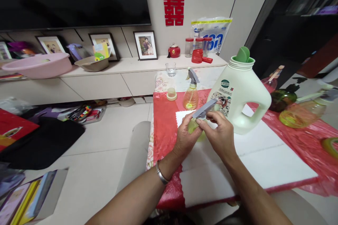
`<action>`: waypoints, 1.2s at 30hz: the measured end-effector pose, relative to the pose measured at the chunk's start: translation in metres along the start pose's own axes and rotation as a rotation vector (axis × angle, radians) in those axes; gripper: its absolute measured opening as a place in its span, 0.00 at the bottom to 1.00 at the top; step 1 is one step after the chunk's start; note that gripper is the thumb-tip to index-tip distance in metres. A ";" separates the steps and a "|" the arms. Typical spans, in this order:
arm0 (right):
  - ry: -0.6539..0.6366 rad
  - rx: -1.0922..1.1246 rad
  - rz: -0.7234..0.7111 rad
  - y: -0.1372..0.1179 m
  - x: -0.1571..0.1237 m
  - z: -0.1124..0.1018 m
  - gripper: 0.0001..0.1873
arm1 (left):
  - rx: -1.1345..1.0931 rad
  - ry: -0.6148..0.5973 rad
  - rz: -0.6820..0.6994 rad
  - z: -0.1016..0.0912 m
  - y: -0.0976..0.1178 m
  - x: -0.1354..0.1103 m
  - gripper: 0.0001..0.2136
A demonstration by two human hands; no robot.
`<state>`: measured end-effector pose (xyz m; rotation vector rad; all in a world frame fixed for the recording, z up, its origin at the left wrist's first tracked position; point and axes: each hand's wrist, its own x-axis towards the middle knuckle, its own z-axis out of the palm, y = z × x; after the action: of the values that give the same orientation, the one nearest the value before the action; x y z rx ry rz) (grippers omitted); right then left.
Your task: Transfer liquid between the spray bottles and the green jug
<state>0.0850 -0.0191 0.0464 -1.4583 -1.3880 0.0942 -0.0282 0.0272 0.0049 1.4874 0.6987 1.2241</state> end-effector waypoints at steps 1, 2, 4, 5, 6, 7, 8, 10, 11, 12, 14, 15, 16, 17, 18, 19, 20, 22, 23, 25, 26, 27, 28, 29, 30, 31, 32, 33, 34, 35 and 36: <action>0.007 -0.079 -0.045 -0.001 0.000 -0.002 0.20 | 0.000 0.001 -0.001 0.000 0.000 0.000 0.21; 0.005 -0.149 -0.086 -0.003 0.000 -0.005 0.20 | 0.000 0.001 -0.004 0.000 -0.001 0.000 0.21; 0.008 -0.237 -0.137 -0.007 0.003 -0.014 0.19 | 0.002 0.006 -0.015 0.000 -0.002 0.000 0.21; 0.029 -0.250 -0.142 -0.009 0.004 -0.020 0.18 | 0.003 0.009 -0.022 0.000 -0.002 -0.001 0.21; 0.066 -0.248 -0.140 -0.010 0.007 -0.025 0.17 | 0.002 0.009 -0.030 -0.001 -0.003 -0.001 0.21; 0.107 -0.238 -0.133 -0.010 0.009 -0.030 0.17 | -0.004 0.009 -0.037 -0.001 -0.003 -0.002 0.21; 0.133 -0.221 -0.124 -0.009 0.011 -0.033 0.18 | -0.014 0.007 -0.045 -0.001 -0.004 -0.002 0.21; 0.109 -0.127 -0.090 -0.003 0.014 -0.035 0.22 | -0.044 -0.004 -0.055 -0.001 -0.004 -0.002 0.22; 0.060 -0.055 -0.062 0.001 0.015 -0.035 0.24 | -0.060 -0.011 -0.056 0.000 -0.003 -0.002 0.22; 0.009 0.015 -0.032 0.004 0.015 -0.034 0.25 | -0.077 -0.012 -0.053 0.000 -0.002 -0.001 0.23; -0.051 0.103 0.013 0.009 0.015 -0.031 0.24 | -0.103 0.001 -0.045 0.003 0.000 0.000 0.24; -0.057 0.117 0.024 0.011 0.015 -0.030 0.23 | -0.109 0.018 -0.040 0.004 0.002 0.002 0.25; -0.052 0.118 0.028 0.011 0.014 -0.030 0.22 | -0.108 0.038 -0.038 0.006 0.004 0.003 0.25; -0.045 0.116 0.029 0.011 0.014 -0.029 0.21 | -0.104 0.060 -0.039 0.008 0.006 0.004 0.24; -0.042 0.118 0.029 0.011 0.014 -0.029 0.21 | -0.097 0.080 -0.042 0.010 0.008 0.005 0.23; -0.042 0.123 0.031 0.011 0.014 -0.030 0.20 | -0.090 0.096 -0.050 0.011 0.010 0.006 0.22; -0.042 0.127 0.034 0.011 0.014 -0.030 0.20 | -0.086 0.110 -0.059 0.012 0.012 0.007 0.20; -0.046 0.131 0.040 0.011 0.015 -0.031 0.19 | -0.080 0.121 -0.079 0.013 0.014 0.008 0.16; -0.051 0.135 0.043 0.011 0.015 -0.032 0.19 | -0.076 0.121 -0.085 0.013 0.014 0.008 0.15; -0.060 0.146 0.049 0.012 0.016 -0.033 0.18 | -0.062 0.109 -0.091 0.013 0.015 0.008 0.13; -0.066 0.153 0.054 0.012 0.016 -0.033 0.18 | -0.053 0.103 -0.089 0.013 0.015 0.008 0.13; -0.071 0.161 0.062 0.012 0.016 -0.034 0.18 | -0.041 0.097 -0.087 0.013 0.015 0.008 0.13; -0.077 0.170 0.071 0.012 0.016 -0.035 0.18 | -0.029 0.093 -0.082 0.012 0.015 0.008 0.14; -0.085 0.179 0.082 0.012 0.016 -0.036 0.18 | -0.017 0.089 -0.077 0.012 0.015 0.007 0.14; -0.096 0.189 0.091 0.012 0.016 -0.036 0.19 | -0.007 0.087 -0.071 0.012 0.015 0.007 0.14; -0.107 0.198 0.099 0.011 0.016 -0.037 0.19 | 0.002 0.086 -0.066 0.012 0.016 0.007 0.14; -0.120 0.205 0.105 0.010 0.016 -0.037 0.19 | 0.010 0.083 -0.063 0.012 0.016 0.006 0.14; -0.131 0.210 0.110 0.009 0.016 -0.038 0.19 | 0.019 0.079 -0.062 0.012 0.017 0.006 0.13; -0.141 0.213 0.115 0.008 0.016 -0.038 0.20 | 0.027 0.077 -0.062 0.012 0.018 0.006 0.13; -0.150 0.219 0.120 0.007 0.016 -0.038 0.20 | 0.034 0.073 -0.062 0.012 0.018 0.006 0.13; -0.159 0.231 0.126 0.007 0.016 -0.038 0.21 | 0.036 0.069 -0.063 0.011 0.019 0.005 0.13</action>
<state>0.1196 -0.0284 0.0668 -1.3655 -1.3610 0.4447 -0.0191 0.0226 0.0252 1.4480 0.8113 1.2252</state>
